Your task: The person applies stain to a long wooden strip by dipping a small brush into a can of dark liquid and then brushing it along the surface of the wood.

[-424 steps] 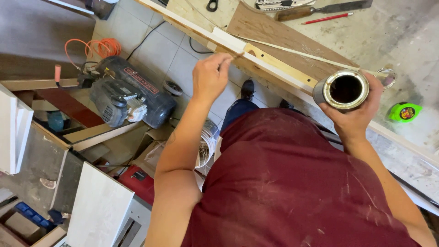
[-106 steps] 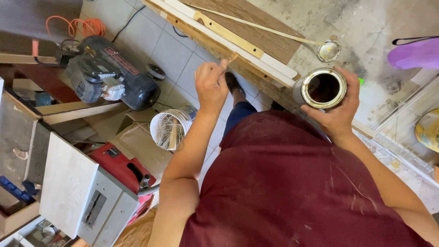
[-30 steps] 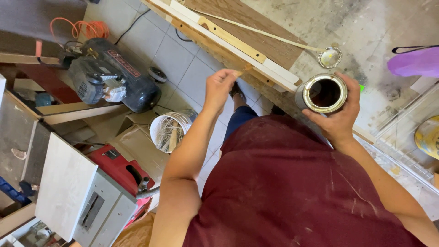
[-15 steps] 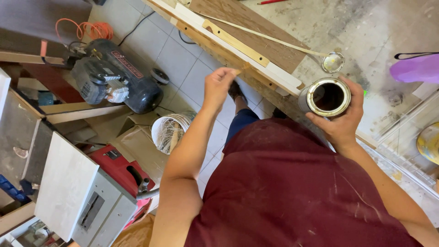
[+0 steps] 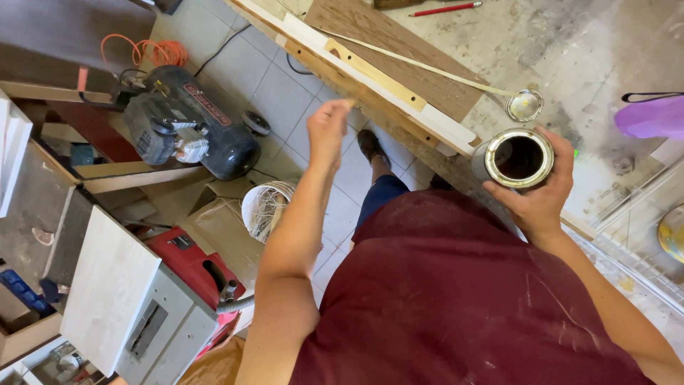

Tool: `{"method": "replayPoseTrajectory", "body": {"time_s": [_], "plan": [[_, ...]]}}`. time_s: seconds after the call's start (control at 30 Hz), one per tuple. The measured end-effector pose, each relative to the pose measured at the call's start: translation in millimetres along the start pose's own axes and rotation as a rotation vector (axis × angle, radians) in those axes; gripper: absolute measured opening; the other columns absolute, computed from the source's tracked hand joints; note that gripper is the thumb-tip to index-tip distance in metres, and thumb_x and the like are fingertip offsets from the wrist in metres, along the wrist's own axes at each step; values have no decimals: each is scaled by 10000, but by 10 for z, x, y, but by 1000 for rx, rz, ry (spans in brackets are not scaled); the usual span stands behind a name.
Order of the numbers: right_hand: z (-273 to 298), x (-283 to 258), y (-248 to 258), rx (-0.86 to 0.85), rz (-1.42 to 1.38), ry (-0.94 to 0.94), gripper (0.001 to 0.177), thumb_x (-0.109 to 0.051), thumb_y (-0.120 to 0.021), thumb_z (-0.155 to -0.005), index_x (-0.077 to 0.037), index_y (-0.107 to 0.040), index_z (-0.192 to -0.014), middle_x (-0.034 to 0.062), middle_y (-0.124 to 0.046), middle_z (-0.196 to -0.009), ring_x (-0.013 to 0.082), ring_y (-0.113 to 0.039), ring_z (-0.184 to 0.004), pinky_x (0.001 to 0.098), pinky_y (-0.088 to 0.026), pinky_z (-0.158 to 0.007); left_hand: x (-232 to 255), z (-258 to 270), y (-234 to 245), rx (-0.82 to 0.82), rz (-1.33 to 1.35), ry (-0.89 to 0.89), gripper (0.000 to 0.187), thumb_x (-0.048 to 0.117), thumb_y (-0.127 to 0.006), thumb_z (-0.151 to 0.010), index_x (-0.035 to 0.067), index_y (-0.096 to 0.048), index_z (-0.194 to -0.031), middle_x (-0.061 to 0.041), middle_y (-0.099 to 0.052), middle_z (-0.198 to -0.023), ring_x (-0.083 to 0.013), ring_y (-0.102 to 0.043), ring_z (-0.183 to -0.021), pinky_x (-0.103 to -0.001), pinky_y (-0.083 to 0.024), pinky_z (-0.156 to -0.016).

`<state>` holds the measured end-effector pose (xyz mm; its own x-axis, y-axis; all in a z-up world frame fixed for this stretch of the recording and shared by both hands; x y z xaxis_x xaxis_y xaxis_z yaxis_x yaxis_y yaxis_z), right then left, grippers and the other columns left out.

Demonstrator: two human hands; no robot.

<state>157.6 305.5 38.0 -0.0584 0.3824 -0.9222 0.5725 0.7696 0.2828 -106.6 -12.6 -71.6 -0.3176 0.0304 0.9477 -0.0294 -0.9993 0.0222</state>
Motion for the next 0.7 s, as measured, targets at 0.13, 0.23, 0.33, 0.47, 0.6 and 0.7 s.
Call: {"method": "replayPoseTrajectory", "body": {"time_s": [0.13, 0.23, 0.33, 0.47, 0.6, 0.7], "plan": [[-20, -12, -8, -4, -6, -11, 897, -274, -910, -772, 4, -452, -1491, 200, -509, -1431, 339, -528, -1333, 456, -403, -1194, -52, 633, -483, -249, -276, 74, 101, 183, -754, -915, 111, -824, -922, 12, -801, -869, -61, -583, -715, -239, -476, -694], [-46, -41, -6, -2, -29, 3, 896, -288, -903, -778, 5, -446, -1490, 203, -506, -1440, 338, -530, -1334, 457, -406, -1197, -122, 602, -465, -256, -237, 62, 100, 162, -737, -930, 90, -801, -905, 31, -676, -752, -65, -521, -697, -238, -413, -673], [0, 1, 21, 13, -12, 1, 910, -332, -905, -769, -3, -456, -1488, 195, -509, -1426, 338, -528, -1327, 458, -403, -1193, 8, 636, -351, -232, -76, 38, 82, 111, -729, -930, 62, -762, -873, 35, -556, -656, -68, -399, -612, -234, -324, -579], [67, 248, 114, 77, -92, 105, 1090, -332, -1073, -640, 109, -483, -1444, 260, -492, -1339, 368, -535, -1264, 501, -380, -1179, 407, 893, -524, -306, -218, -73, 71, 103, -760, -937, 71, -822, -956, -6, -618, -597, -26, -486, -617, -182, -438, -581], [34, -12, 192, 113, -95, 127, 1057, -318, -1087, -636, 96, -515, -1423, 248, -521, -1281, 378, -559, -1239, 500, -401, -1155, 1317, 1462, -1044, -610, -421, -395, 111, 130, -733, -999, 136, -826, -1060, -21, -641, -596, -83, -524, -624, -251, -485, -609], [-5, -276, 237, 137, -74, 190, 1016, -347, -1115, -622, 110, -570, -1347, 264, -566, -1247, 433, -587, -1189, 518, -443, -1106, 1965, 2038, -1528, -777, -633, -990, 115, 217, -719, -1030, 191, -824, -1068, 15, -666, -826, -220, -571, -761, -336, -482, -753]]}}
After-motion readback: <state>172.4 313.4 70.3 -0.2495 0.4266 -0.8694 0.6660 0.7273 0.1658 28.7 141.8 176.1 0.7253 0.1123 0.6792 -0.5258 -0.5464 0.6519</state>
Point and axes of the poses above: each hand's wrist, its own z-axis away from the middle knuckle, its own y-axis out of the back of the hand, x = y × z, the point moved 8 cm from there along -z, towards the middle knuckle
